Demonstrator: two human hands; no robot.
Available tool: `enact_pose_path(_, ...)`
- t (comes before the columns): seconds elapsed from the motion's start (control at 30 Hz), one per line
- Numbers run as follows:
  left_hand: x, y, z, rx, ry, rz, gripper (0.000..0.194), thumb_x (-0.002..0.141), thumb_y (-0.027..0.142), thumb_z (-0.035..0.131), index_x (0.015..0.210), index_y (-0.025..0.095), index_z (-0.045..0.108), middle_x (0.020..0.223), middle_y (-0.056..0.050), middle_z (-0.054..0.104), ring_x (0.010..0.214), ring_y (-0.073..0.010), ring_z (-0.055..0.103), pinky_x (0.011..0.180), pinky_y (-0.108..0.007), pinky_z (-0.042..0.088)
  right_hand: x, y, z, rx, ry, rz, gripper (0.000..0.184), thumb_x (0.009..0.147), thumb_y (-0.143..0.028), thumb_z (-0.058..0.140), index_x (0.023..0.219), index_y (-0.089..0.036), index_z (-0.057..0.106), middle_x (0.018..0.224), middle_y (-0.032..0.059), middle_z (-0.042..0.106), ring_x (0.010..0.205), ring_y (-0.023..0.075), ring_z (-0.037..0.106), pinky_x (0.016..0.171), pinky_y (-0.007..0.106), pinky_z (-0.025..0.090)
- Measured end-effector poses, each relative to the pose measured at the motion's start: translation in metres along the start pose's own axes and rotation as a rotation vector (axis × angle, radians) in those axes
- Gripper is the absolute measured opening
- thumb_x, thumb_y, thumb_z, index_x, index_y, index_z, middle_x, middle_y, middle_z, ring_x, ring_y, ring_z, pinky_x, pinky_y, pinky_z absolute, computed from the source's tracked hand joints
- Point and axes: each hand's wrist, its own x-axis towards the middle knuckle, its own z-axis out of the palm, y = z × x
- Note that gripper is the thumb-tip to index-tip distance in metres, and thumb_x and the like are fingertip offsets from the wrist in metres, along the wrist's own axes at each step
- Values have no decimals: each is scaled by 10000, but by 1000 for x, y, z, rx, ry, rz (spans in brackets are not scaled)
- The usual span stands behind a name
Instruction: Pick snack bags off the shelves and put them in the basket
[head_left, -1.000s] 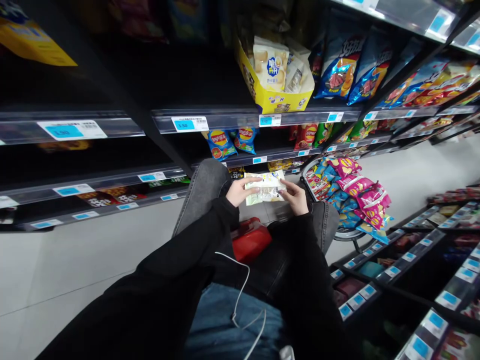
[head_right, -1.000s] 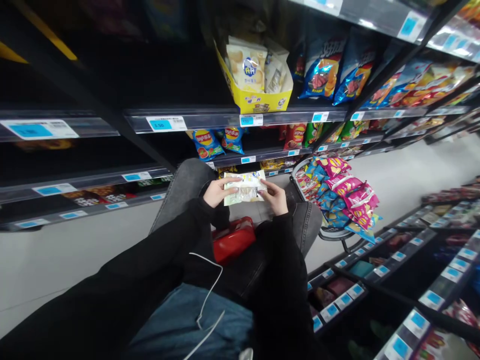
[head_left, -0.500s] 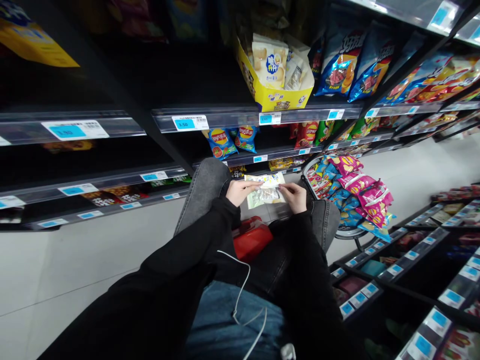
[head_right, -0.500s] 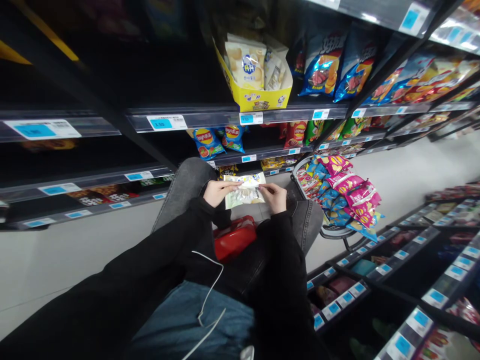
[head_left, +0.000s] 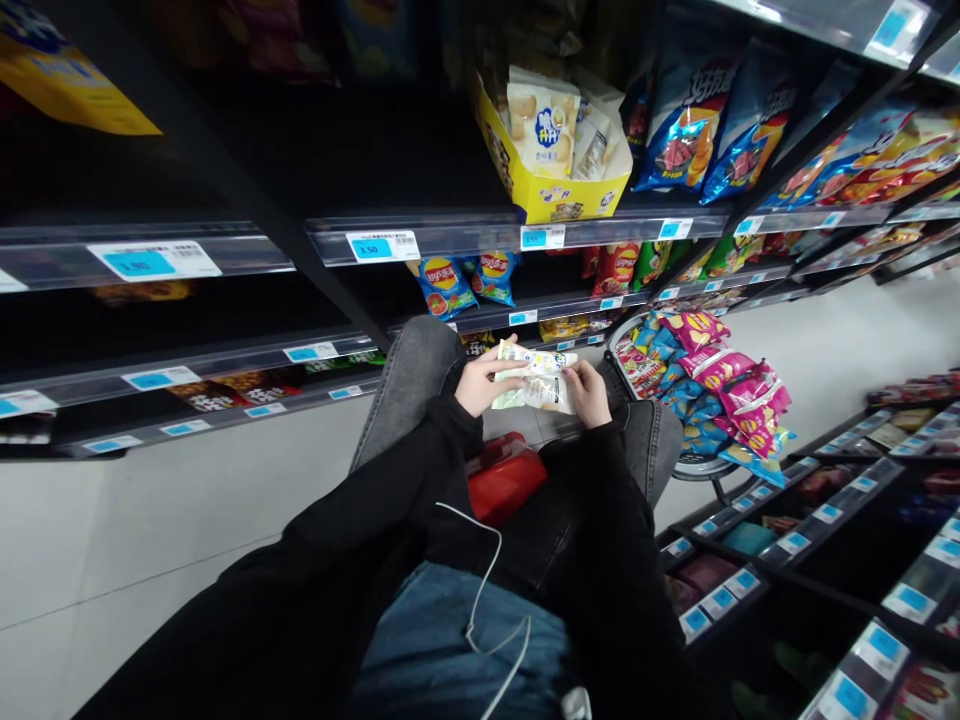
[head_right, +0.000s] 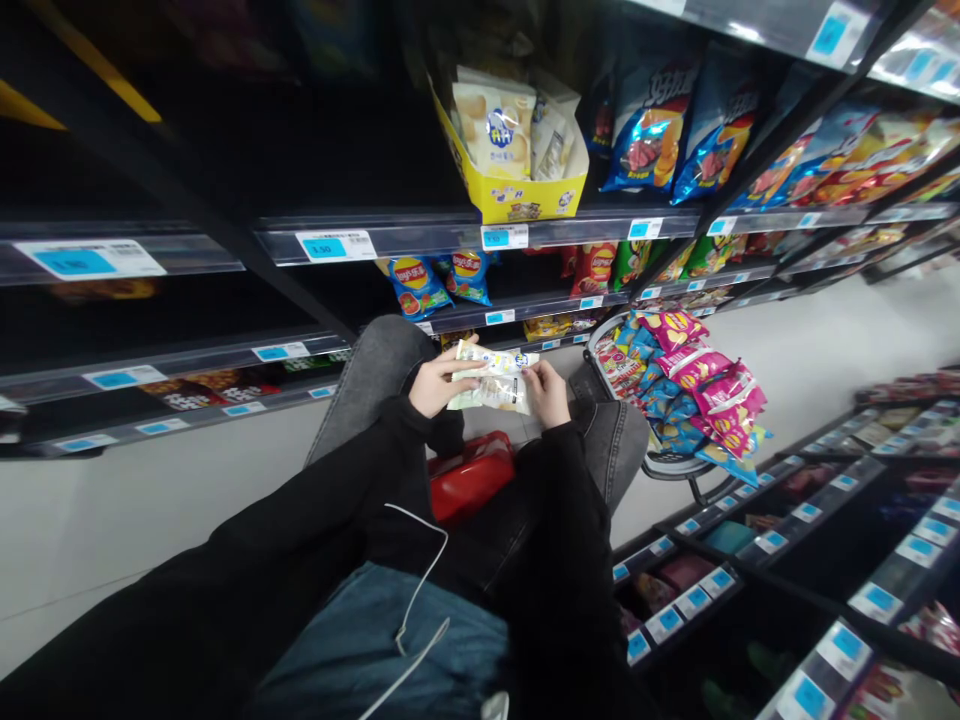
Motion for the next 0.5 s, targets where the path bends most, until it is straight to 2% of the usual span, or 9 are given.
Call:
enact_pose_path(0.1,0,4,-1,-8,-38,5,290,597,370,756,803,166,742,1253,-110,566,1214,-289,472,1043,-389,367,0,-1,0,46,-34,1,256,764,-420,487,645,-197,447,594,-27,455,589,117,405,570,232,344)
enact_pose_path(0.3,0,11,-2,66,31,22,167,685,342,678,701,183,725,1231,-69,576,1150,-243,522,1026,-355,373,-1,-3,2,90,-53,-26,248,765,-417,501,652,-201,456,624,-18,481,611,122,429,592,232,361)
enact_pose_path(0.5,5,3,-3,93,67,-84,208,666,354,666,578,167,649,1123,-81,603,1040,-223,561,979,-345,391,0,-5,4,79,-61,-28,286,765,-449,504,639,-202,438,617,-17,460,616,119,418,582,228,356)
